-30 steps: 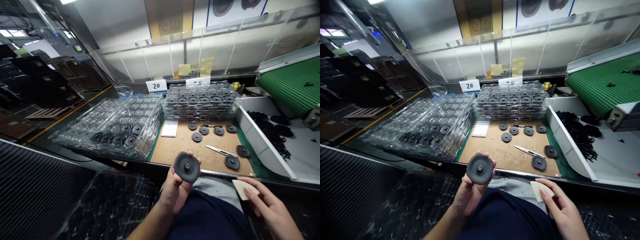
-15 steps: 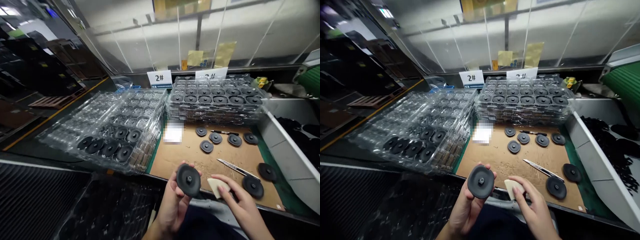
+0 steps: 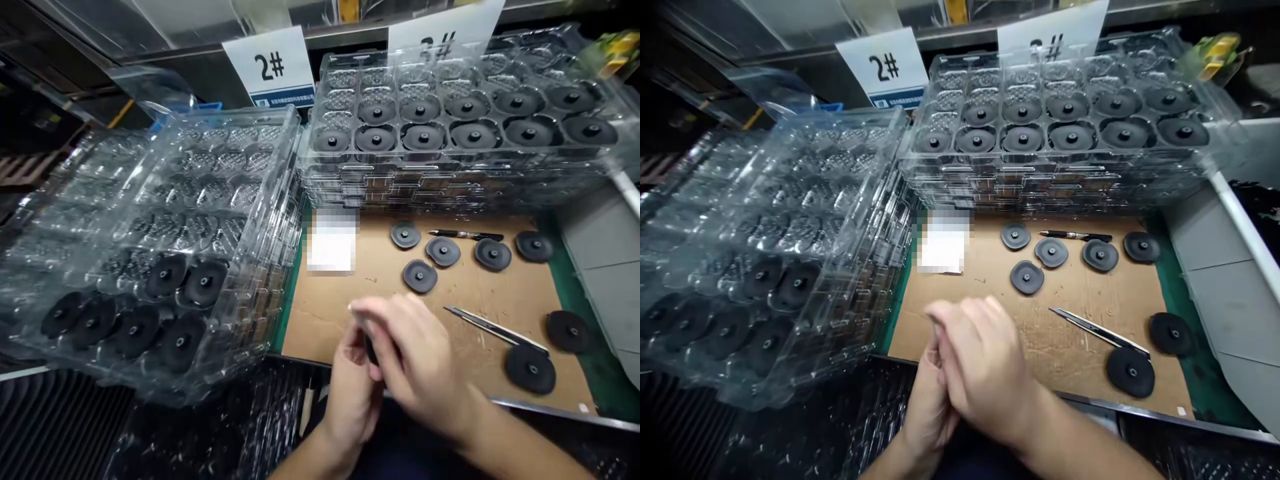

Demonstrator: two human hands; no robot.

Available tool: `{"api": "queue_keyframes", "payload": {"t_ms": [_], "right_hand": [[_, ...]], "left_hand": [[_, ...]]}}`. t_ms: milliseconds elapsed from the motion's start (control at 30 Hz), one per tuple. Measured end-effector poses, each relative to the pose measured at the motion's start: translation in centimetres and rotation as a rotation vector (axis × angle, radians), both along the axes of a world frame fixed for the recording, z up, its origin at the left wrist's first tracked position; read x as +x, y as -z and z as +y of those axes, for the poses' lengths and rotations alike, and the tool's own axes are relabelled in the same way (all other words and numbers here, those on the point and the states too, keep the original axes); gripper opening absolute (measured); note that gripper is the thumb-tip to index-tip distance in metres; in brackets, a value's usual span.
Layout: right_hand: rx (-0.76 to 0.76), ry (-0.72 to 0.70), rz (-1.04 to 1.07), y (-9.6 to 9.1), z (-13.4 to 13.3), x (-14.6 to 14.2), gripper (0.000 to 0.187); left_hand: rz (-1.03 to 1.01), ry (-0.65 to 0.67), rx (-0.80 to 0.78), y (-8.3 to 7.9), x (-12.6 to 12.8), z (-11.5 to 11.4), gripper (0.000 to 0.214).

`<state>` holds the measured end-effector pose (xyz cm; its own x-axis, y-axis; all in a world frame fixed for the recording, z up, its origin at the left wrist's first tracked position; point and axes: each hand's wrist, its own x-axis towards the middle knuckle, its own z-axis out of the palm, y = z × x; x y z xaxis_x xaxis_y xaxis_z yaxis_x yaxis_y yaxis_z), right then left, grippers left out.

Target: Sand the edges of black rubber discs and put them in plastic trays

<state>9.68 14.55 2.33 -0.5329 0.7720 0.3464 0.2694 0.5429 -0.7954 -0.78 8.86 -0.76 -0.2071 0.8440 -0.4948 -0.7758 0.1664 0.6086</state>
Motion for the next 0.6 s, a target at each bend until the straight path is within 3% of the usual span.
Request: {"api": "queue_keyframes", "payload": {"t_ms": [133, 267, 433, 533, 600], "right_hand": [[-0.05, -0.098, 0.072, 0.3, -0.3, -0.2, 0.029], [0.001, 0.002, 0.038, 0.0, 0.4, -0.6, 0.026], [-0.01, -0.202, 0.019, 0.2, -1.0, 1.4, 0.026], [0.004, -0.063, -0.119, 0.3, -2.3, 2.6, 0.027], [0.109, 0.034, -0.166, 0.1, -2.4, 2.5, 0.029]], "left_hand": [[-0.016, -0.036, 0.012, 0.4, -0.4, 0.3, 0.068], [0.03, 0.046, -0.045, 0.2, -0.3, 0.2, 0.056], [-0.054, 0.06, 0.044, -0.4, -1.1, -0.6, 0.069], [-0.074, 0.083, 0.047, -0.8, -1.3, -1.2, 0.067], [-0.082, 0.07, 0.017, -1.2, -1.0, -1.6, 0.061]]}}
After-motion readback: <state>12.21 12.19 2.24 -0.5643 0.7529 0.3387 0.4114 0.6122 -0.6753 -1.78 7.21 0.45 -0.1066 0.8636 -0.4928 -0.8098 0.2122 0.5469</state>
